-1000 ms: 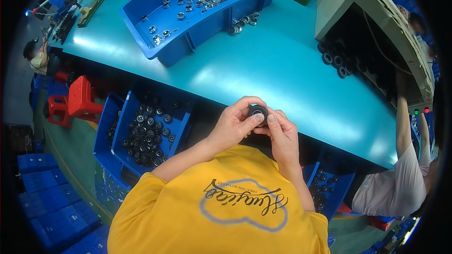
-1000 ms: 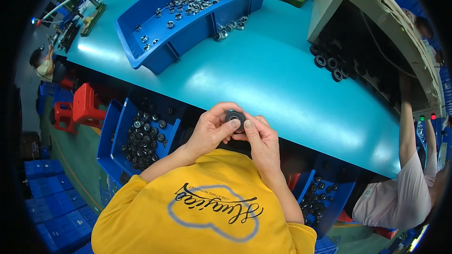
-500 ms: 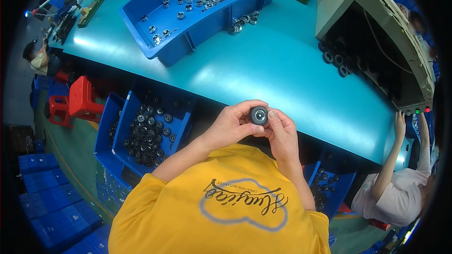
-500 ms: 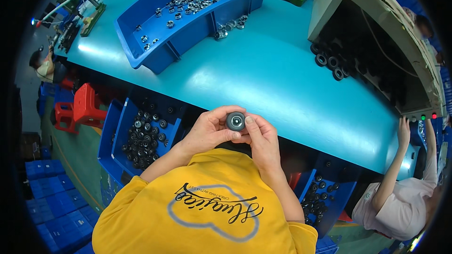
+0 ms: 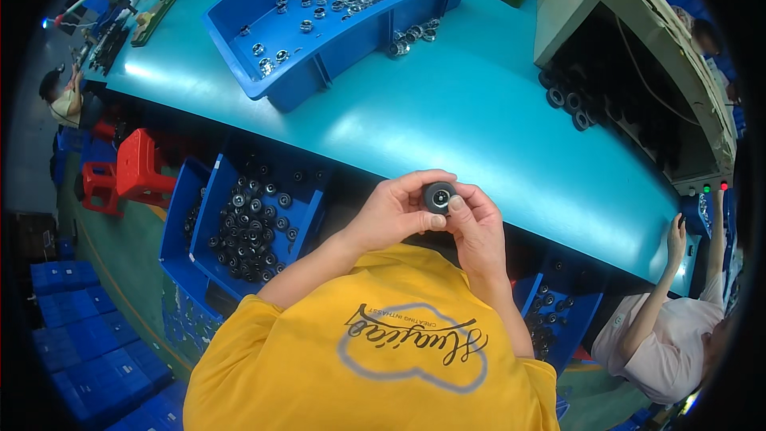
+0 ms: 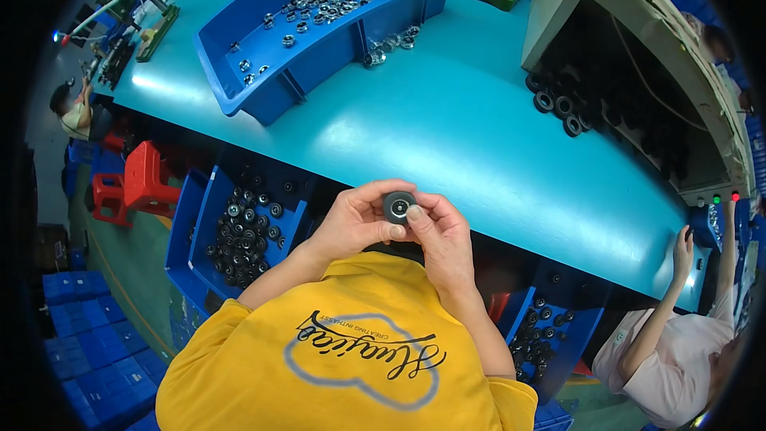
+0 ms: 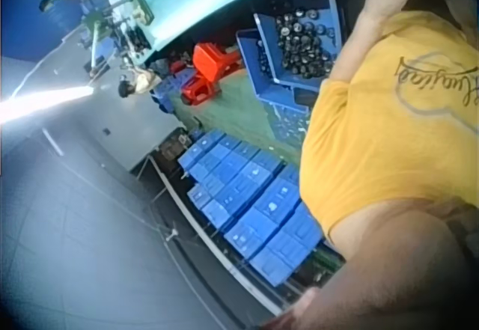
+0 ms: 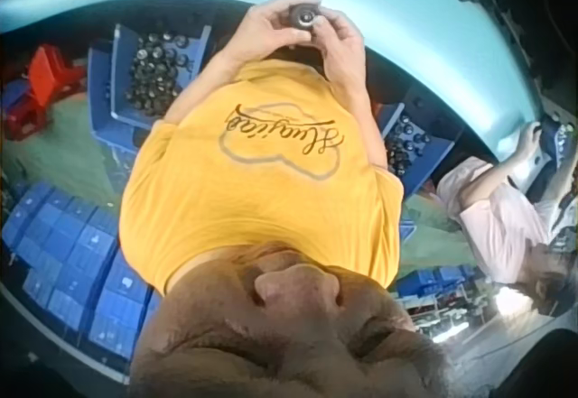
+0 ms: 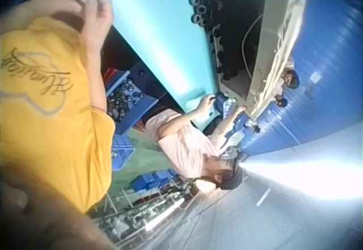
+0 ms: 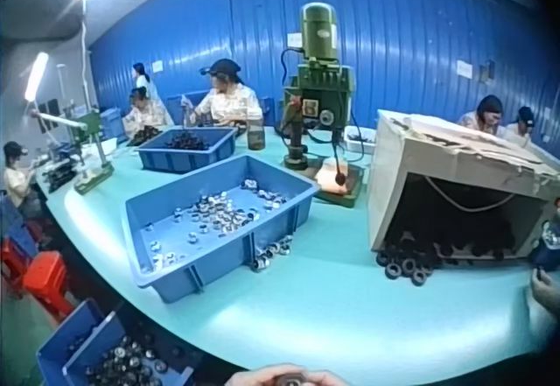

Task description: Assembling small metal inserts into plastic ring components at a factory workbench.

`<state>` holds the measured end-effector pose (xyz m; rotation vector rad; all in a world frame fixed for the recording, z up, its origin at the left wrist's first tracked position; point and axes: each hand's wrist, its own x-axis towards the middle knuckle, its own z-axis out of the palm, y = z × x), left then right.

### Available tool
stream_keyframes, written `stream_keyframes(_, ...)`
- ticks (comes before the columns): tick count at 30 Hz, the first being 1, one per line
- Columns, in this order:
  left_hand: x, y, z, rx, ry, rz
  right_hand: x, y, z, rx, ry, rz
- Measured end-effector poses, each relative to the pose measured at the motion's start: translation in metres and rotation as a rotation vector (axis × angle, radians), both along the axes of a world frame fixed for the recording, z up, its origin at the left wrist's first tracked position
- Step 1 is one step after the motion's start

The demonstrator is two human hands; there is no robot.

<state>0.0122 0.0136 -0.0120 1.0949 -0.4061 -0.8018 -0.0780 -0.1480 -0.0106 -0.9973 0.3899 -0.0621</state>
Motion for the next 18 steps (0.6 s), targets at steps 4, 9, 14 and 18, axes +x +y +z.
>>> stream_keyframes(4,0.007,0.003,0.0,0.0,0.03,-0.052,0.003,0.001,0.008,0.051,-0.032,0.021)
stream_keyframes(9,0.006,0.003,-0.001,-0.054,0.083,-0.008,0.003,0.0,0.009,0.036,-0.048,0.024)
stream_keyframes(14,0.0,0.001,-0.008,-0.025,-0.026,0.116,0.001,-0.001,0.003,0.001,-0.072,0.007)
stream_keyframes(18,-0.001,0.0,-0.003,0.215,-0.635,0.334,-0.001,-0.004,-0.001,-0.074,-0.09,0.025)
